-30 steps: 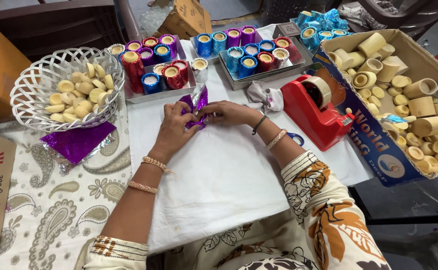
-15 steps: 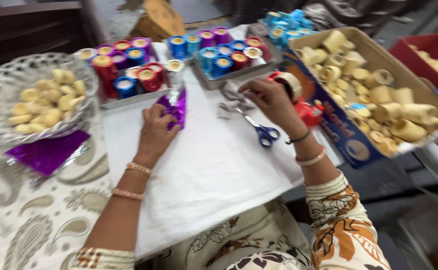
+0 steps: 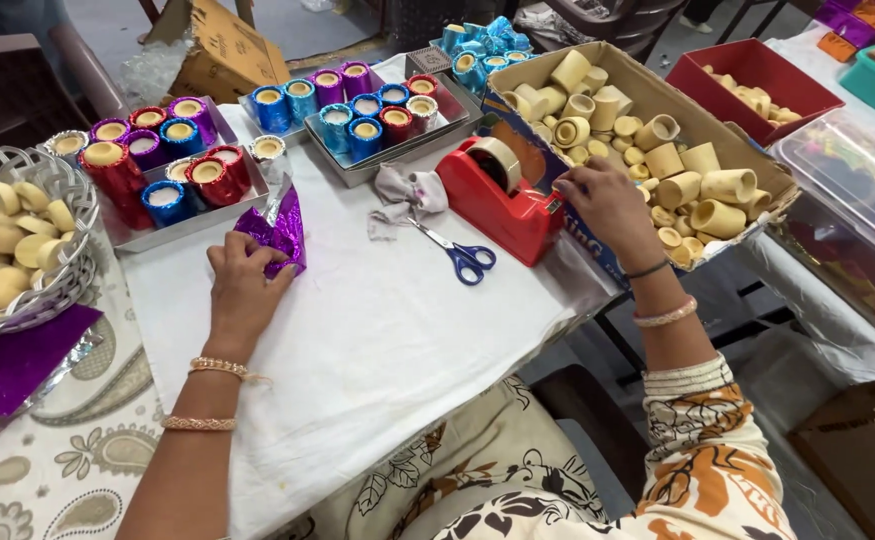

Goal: Wrapping small cylindrical cup-like items in purple and silver decorative foil.

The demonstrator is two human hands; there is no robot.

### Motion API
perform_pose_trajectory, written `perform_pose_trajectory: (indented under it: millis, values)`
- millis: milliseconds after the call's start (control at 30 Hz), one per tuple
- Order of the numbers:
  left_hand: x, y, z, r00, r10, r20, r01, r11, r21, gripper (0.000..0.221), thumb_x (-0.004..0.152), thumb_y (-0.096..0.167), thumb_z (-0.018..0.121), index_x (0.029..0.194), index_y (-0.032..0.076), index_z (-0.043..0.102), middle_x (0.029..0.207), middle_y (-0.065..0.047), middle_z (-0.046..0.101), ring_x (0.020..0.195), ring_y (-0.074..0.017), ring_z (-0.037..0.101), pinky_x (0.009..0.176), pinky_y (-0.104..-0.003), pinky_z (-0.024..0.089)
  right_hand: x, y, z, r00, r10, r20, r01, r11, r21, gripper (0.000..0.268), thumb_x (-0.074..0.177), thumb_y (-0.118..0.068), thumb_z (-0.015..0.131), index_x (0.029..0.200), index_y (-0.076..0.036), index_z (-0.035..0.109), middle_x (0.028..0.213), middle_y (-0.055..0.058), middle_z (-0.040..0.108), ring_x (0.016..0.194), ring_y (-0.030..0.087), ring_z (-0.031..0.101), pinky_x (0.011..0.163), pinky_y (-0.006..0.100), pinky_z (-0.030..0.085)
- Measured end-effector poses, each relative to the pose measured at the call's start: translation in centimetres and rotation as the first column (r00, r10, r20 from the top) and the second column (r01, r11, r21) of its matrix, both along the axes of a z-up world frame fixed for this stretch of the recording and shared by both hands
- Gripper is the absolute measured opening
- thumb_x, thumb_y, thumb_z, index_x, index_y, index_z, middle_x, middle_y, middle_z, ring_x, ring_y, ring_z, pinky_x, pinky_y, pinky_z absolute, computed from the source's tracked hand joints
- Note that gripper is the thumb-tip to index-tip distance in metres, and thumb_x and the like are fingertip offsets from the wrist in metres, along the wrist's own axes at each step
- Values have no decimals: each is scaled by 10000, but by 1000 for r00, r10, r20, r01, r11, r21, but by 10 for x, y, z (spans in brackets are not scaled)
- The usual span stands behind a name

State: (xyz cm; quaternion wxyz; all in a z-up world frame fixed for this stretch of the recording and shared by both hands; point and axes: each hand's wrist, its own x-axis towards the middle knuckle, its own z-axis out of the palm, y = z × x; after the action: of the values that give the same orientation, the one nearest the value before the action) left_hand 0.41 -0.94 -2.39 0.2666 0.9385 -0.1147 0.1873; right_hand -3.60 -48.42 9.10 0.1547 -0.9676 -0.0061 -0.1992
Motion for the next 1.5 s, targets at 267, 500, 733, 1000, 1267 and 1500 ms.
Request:
perform_pose_trajectory:
  millis: [267,500,733,1000,1267,1500]
  values:
    - [0,0,1,999,8,-33,-8,1000,0,248,814,247,831,995,83,785,1203,-87,502,1136,-280,451,930,-392,535,17,4,-1,987,-29,-156,16,996,-84,238,927,-325,721,1013,-111,781,1028,62,618,918,240,676,815,410,547]
    - [3,0,-1,999,13,-32,-12,1000,26,257,804,261,838,986,87,788,1201,-77,508,1127,-269,457,934,-394,535,25,-13,-17,988,124,-97,-98,967,235,187,938,-193,750,985,-12,748,986,93,611,853,209,643,755,354,547]
    - [0,-1,3,998,20,-59,-20,1000,4,238,825,260,826,998,100,790,1200,-70,510,1127,-268,457,909,-390,546,15,2,-17,992,81,-92,-48,948,316,176,979,-171,691,1024,-1,695,948,115,708,792,167,666,723,339,537]
    - [0,-1,3,998,15,-53,-15,1000,4,234,821,254,825,992,99,789,1189,-74,512,1114,-268,458,903,-388,544,15,-5,-33,987,143,-77,-93,885,457,131,1028,-110,600,1118,-15,604,980,72,678,853,134,627,755,305,533]
    - [0,0,1,999,9,-48,-9,1000,2,240,816,247,825,999,97,786,1195,-78,517,1119,-270,461,904,-387,546,25,-10,-36,976,216,-17,-134,661,738,146,1061,-97,577,1192,-45,541,934,19,587,809,86,551,701,249,481]
    - [0,-1,3,998,7,-61,-8,1000,-10,240,816,243,823,997,92,780,1206,-84,514,1131,-274,462,880,-384,553,13,-11,-40,972,229,47,-163,520,839,186,1030,-63,615,1094,-85,442,867,10,564,753,91,595,685,242,553]
